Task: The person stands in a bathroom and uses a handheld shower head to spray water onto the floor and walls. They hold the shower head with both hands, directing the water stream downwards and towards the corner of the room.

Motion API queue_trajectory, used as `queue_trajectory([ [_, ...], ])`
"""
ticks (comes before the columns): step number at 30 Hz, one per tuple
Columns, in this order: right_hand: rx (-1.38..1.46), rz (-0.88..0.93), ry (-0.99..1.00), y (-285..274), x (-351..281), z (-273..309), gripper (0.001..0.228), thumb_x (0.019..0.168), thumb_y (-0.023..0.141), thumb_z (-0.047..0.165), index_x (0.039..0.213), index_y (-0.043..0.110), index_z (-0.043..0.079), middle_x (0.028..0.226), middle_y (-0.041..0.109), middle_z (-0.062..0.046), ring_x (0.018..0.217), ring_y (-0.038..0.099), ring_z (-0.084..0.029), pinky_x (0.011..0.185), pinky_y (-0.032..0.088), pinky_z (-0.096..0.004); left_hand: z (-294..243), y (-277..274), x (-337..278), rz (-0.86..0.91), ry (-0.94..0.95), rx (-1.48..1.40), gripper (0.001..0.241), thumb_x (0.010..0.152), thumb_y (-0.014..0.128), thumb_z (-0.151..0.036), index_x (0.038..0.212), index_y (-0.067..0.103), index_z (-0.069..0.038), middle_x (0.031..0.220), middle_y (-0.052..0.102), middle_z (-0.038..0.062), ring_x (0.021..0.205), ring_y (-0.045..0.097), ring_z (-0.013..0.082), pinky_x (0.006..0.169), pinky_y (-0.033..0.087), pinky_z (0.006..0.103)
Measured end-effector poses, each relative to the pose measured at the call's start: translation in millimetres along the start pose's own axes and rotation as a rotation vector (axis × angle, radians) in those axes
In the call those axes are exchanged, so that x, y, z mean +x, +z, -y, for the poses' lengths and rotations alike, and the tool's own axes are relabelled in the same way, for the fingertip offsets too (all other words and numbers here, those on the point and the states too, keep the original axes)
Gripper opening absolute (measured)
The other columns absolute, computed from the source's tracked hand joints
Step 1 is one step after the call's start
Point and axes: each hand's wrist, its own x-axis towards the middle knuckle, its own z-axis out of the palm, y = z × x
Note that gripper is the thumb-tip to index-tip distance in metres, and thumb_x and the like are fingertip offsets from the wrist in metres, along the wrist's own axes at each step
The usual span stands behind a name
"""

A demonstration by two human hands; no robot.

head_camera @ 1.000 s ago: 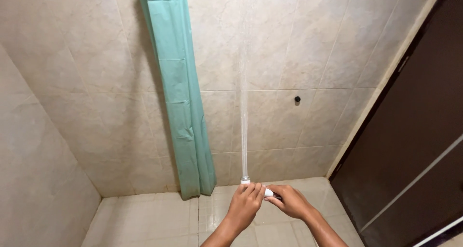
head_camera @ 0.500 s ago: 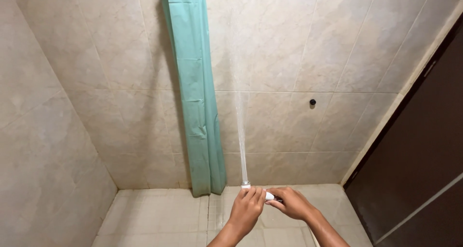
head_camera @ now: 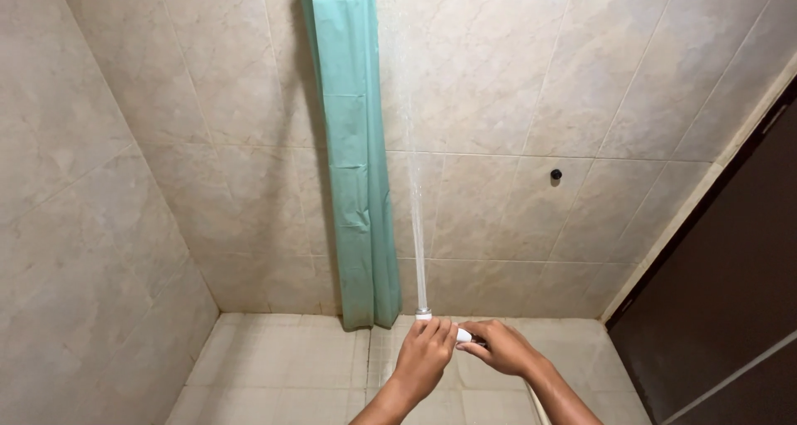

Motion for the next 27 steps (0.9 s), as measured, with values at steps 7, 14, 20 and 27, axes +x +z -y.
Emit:
queue_trajectory([
  [7,0.008,0.011,0.037,7.4,-2.9,-7.3,0.028,0.091,0.072,0.033,0.108,0.071,0.01,0.086,0.075,-0.011,0.075,0.066,-0.031,0.069,0.051,-0.042,0.1,6.7,-0.2,0.075,-0.049,-0.105,0.049,0.068,0.065,0.007,0.117,0.067,0.004,0.106,0.067,0.011,0.104,0.059,0.0275,0.091,0.043,0.04],
  [14,0.036,0.015,0.04,9.7,-6.9,-12.4,0.028,0.092,0.071,0.033,0.107,0.072,0.01,0.081,0.074,-0.01,0.071,0.065,-0.03,0.067,0.05,-0.042,-2.0,7.6,1.9,0.071,-0.036,-0.122,0.042,0.07,0.066,0.008,0.111,0.067,0.001,0.103,0.067,0.01,0.102,0.059,0.0277,0.091,0.042,0.0402],
  [20,0.044,0.017,0.062,8.9,-11.5,-12.4,0.028,0.092,0.071,0.033,0.108,0.072,0.01,0.079,0.073,-0.012,0.069,0.063,-0.03,0.067,0.05,-0.042,-4.1,5.8,4.8,0.061,-0.019,-0.123,0.042,0.067,0.065,0.009,0.108,0.067,0.0,0.1,0.067,0.009,0.1,0.059,0.0268,0.089,0.042,0.0398],
  [27,0.068,-0.017,0.06,6.2,-18.2,-12.9,0.028,0.091,0.072,0.032,0.11,0.073,0.011,0.083,0.075,-0.01,0.07,0.065,-0.029,0.068,0.051,-0.041,-6.3,5.2,9.1,0.057,-0.003,-0.152,0.036,0.07,0.065,0.008,0.105,0.067,-0.002,0.1,0.066,0.008,0.101,0.059,0.0264,0.089,0.042,0.0397],
])
